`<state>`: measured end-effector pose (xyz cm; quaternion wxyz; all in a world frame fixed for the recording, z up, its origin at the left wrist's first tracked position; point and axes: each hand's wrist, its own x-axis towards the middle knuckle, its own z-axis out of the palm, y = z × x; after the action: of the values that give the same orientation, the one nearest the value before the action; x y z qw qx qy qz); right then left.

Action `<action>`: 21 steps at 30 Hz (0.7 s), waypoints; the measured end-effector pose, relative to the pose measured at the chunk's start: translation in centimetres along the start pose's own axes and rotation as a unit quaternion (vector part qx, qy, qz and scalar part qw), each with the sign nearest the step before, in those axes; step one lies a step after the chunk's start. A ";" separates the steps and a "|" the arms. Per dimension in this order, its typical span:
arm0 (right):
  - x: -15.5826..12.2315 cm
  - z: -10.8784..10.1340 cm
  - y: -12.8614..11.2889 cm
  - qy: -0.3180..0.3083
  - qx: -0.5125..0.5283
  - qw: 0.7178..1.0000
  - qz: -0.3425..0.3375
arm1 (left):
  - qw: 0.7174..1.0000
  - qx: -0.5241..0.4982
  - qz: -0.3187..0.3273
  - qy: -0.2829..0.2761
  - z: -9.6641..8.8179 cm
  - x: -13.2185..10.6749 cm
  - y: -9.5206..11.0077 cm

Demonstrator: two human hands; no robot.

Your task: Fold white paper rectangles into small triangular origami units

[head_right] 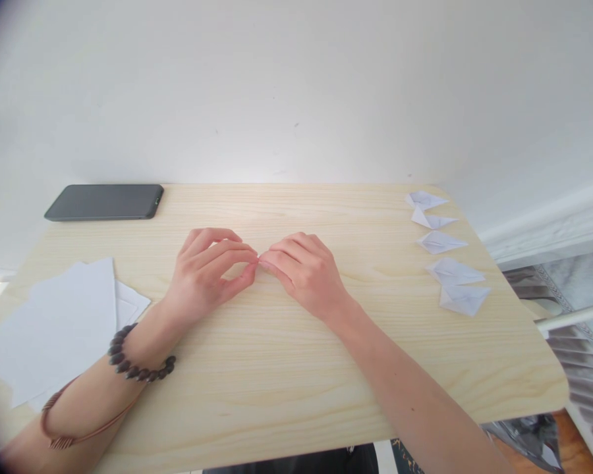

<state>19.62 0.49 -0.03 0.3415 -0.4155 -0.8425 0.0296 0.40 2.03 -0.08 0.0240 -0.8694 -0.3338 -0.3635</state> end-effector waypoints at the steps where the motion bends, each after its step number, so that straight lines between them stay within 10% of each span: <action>1: 0.0 0.0 0.0 0.001 -0.002 1.000 -0.003 | 1.000 0.005 -0.002 0.006 0.0 0.0 0.0; 21: -0.4 -2.4 3.5 0.115 0.009 0.993 0.014 | 0.996 0.033 -0.057 0.053 -0.2 -0.3 -1.6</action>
<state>23.62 1.90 0.41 0.4396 -0.4247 -0.7914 -0.0058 -0.80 3.07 -0.44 0.0498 -0.8273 -0.3927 -0.3986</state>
